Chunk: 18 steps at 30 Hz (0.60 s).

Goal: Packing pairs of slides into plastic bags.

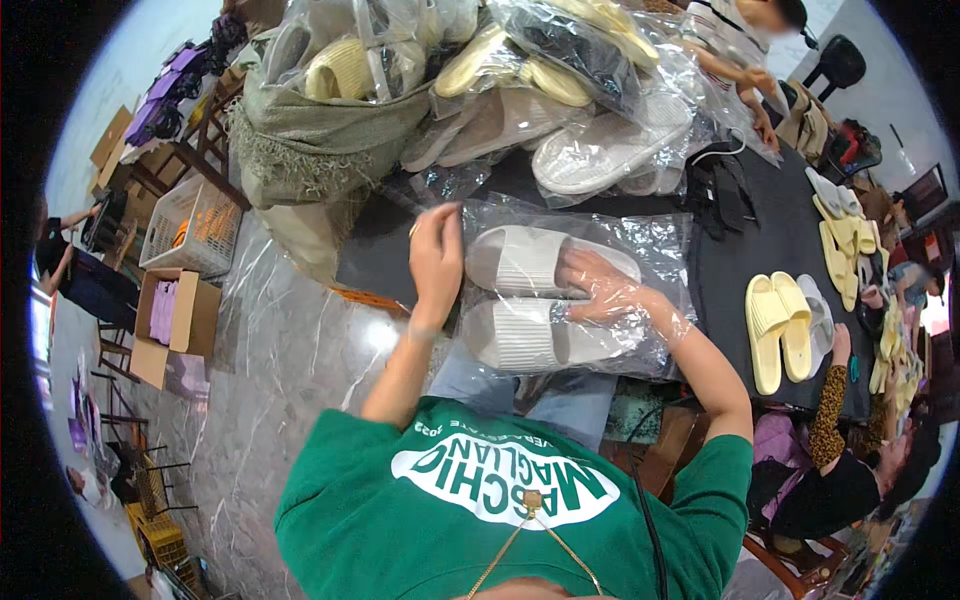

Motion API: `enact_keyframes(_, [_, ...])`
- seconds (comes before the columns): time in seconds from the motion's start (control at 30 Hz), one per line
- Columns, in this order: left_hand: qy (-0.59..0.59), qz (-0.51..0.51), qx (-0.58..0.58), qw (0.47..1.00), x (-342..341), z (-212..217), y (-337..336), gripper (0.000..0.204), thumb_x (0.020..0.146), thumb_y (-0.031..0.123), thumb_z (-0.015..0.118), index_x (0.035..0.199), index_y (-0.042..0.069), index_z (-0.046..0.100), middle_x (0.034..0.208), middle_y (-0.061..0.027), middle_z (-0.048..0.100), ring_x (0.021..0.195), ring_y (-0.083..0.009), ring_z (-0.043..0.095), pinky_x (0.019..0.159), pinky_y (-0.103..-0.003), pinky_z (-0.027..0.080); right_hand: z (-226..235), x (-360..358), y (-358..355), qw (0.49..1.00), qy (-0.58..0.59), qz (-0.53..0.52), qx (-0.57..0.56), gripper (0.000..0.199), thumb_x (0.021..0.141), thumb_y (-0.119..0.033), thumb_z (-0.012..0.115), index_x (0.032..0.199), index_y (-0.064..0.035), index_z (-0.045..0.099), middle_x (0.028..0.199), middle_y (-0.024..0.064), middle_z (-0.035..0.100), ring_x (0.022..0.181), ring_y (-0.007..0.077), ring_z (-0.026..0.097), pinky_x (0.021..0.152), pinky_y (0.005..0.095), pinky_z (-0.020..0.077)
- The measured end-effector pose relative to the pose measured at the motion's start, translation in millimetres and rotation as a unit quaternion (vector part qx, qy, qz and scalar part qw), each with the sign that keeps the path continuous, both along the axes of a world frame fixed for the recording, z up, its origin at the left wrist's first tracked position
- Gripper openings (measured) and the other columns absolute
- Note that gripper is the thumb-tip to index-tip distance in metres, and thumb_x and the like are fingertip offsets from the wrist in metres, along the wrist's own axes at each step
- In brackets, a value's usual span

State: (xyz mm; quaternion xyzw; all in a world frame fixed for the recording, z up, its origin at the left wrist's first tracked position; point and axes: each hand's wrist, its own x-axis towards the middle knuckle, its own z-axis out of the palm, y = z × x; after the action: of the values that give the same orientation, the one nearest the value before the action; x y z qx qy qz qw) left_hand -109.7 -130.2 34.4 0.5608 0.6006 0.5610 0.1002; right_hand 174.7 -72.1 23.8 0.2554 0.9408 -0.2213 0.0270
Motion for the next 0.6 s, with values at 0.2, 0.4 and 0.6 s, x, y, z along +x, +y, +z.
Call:
enact_keyframes(0.2, [0.088,-0.099,-0.134,0.982,8.4,-71.1,-34.9,0.049,0.101,0.028,0.032,0.144,0.005,0.035,0.139,-0.0167,0.049,0.132,-0.0291,0.042,0.113,-0.049,0.018,-10.2,-37.1,4.1,0.998,-0.04,-0.009,0.05,0.073,0.067,-0.033,0.073,0.125,0.0054,0.052,0.136,0.0306,0.042,0.131,0.045,0.034,0.114,0.0464,0.0224])
enact_keyframes(0.4, [0.133,-0.097,-0.118,0.979,13.1,-65.3,-32.4,0.053,0.102,0.031,0.026,0.149,0.007,0.024,0.141,-0.011,0.048,0.133,-0.0262,0.041,0.112,-0.05,0.019,11.7,-32.1,-24.7,0.995,0.036,-0.09,-0.029,0.062,0.072,-0.023,0.066,0.124,0.0095,0.052,0.129,0.0307,0.049,0.128,0.044,0.039,0.114,0.0456,0.0237])
enact_keyframes(0.6, [0.065,-0.056,-0.062,0.994,16.4,-59.6,-37.7,0.052,0.1,0.025,0.036,0.147,0.006,0.028,0.144,-0.0122,0.044,0.135,-0.0293,0.039,0.113,-0.048,0.02,4.4,-11.1,-29.8,0.974,0.017,-0.226,-0.029,0.06,0.076,-0.019,0.063,0.126,0.0104,0.049,0.129,0.0311,0.048,0.125,0.0439,0.042,0.109,0.0451,0.0324])
